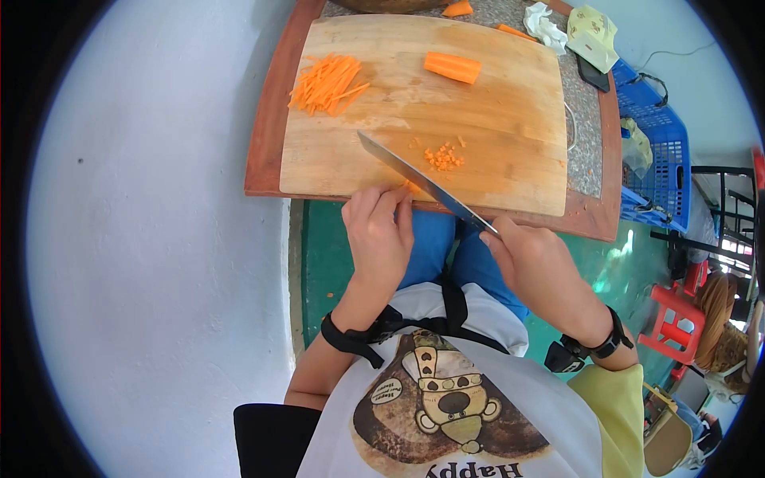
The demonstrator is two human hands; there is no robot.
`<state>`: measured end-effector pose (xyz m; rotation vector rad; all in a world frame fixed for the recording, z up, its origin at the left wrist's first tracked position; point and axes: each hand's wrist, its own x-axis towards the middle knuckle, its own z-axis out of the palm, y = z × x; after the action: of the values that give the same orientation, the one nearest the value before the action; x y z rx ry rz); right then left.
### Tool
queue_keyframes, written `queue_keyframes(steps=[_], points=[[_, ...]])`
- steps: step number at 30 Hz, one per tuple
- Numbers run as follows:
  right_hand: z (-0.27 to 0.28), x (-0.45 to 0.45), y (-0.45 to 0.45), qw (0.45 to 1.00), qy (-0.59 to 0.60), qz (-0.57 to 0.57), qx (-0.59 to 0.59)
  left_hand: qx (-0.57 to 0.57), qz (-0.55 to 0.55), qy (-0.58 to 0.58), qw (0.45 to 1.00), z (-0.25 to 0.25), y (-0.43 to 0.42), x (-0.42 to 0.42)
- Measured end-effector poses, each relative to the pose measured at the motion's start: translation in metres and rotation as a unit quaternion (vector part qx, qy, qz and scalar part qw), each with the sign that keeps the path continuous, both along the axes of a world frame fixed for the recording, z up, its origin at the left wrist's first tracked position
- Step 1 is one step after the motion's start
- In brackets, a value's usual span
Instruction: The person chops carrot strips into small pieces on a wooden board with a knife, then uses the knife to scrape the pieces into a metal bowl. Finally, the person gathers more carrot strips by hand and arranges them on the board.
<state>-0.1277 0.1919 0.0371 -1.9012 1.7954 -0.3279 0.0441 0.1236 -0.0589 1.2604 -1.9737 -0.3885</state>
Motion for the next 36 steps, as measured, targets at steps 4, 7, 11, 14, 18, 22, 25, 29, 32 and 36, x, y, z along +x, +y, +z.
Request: queue_keyframes(steps=[4,7,11,14,18,22,25,29,32,36], points=[[-0.002,0.0,0.0,1.0,0.003,0.007,0.002,0.003,0.007,0.016,1.0,0.002,-0.001,-0.001],[-0.001,0.0,-0.001,1.0,0.006,0.009,0.009,0.012,0.009,0.023,1.0,0.002,-0.002,-0.001],[0.001,0.003,-0.002,0.999,0.022,0.011,0.042,0.021,0.006,0.026,0.999,0.002,-0.003,0.0],[0.0,0.004,-0.003,0.998,0.03,0.021,0.05,0.022,-0.001,0.023,0.999,0.003,-0.004,0.0],[-0.001,0.008,-0.005,0.997,0.048,0.025,0.052,0.022,-0.014,0.041,0.999,-0.004,-0.003,0.002],[-0.005,0.0,-0.007,0.999,0.025,-0.002,0.046,0.006,-0.009,-0.002,1.0,-0.002,-0.002,0.002],[-0.009,-0.01,-0.004,0.999,-0.014,-0.029,0.013,-0.01,0.001,-0.015,1.0,-0.004,-0.001,0.002],[-0.002,-0.019,-0.005,0.997,-0.028,-0.06,0.039,-0.042,0.007,-0.013,0.999,-0.004,-0.001,0.001],[-0.004,-0.018,-0.002,0.998,-0.031,-0.056,0.006,-0.053,-0.001,-0.006,0.999,-0.008,-0.002,0.003],[0.002,-0.006,0.006,0.998,-0.043,-0.048,-0.001,-0.046,-0.001,0.013,0.999,-0.008,-0.003,0.003]])
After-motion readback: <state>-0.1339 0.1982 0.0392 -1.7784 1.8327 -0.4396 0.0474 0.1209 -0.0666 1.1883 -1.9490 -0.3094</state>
